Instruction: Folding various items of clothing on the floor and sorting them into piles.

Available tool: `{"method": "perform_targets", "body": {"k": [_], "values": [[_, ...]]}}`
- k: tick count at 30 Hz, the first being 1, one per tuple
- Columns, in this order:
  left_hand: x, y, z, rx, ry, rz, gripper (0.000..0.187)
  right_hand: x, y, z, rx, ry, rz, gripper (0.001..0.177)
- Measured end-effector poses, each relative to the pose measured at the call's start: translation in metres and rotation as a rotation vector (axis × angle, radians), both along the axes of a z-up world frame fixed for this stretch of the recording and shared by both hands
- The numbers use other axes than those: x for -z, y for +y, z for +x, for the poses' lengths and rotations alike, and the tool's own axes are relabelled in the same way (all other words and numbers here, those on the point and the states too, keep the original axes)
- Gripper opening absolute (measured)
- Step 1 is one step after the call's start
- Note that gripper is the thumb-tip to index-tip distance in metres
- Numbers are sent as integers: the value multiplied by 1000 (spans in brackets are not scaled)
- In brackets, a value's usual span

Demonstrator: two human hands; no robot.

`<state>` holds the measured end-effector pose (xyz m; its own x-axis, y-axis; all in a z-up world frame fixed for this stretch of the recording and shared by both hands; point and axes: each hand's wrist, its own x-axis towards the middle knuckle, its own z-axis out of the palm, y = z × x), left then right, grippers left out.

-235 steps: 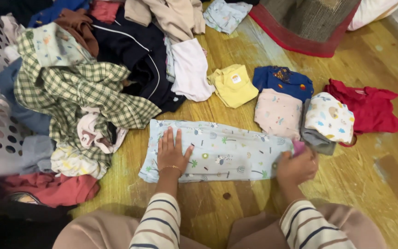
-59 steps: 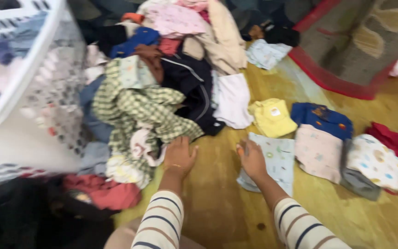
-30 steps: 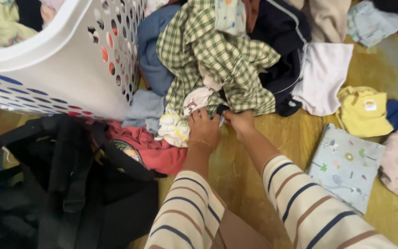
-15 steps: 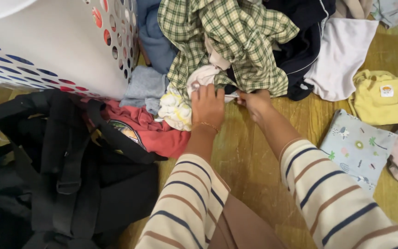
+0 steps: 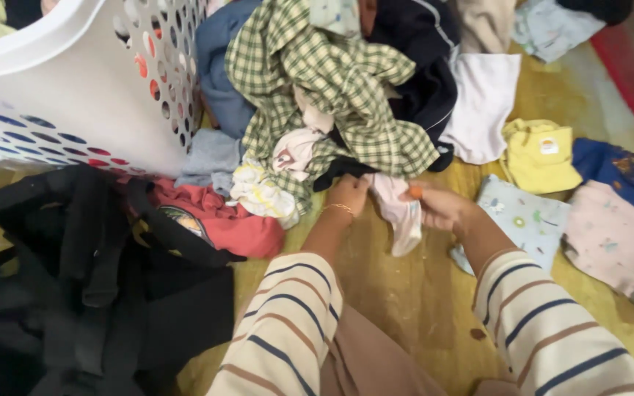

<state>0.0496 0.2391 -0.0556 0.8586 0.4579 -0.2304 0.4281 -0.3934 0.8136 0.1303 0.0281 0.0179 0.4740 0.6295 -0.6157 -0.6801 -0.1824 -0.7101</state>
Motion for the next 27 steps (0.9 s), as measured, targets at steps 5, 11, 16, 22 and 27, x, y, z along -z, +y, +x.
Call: {"method": "perform_targets", "body": {"k": [5,11,16,22,27], "values": [[-40,-24,4,-113,-59,-806,46,-37,-43,-24,-105,51,0,42],[-40,-72,15,-292,-140,-1138,73,-68,-76,-42,-197,42,-11,49],[-16,-101,19,-204,-313,-991,32,-28,-86,-25,-133,-7,57,40],[-72,-87,20,26,-511,-676,25,-86,-20,-42,109,-138,75,31],[-154,-81,14,97,-558,-678,30,-95,12,-21,365,-24,445,33]]}}
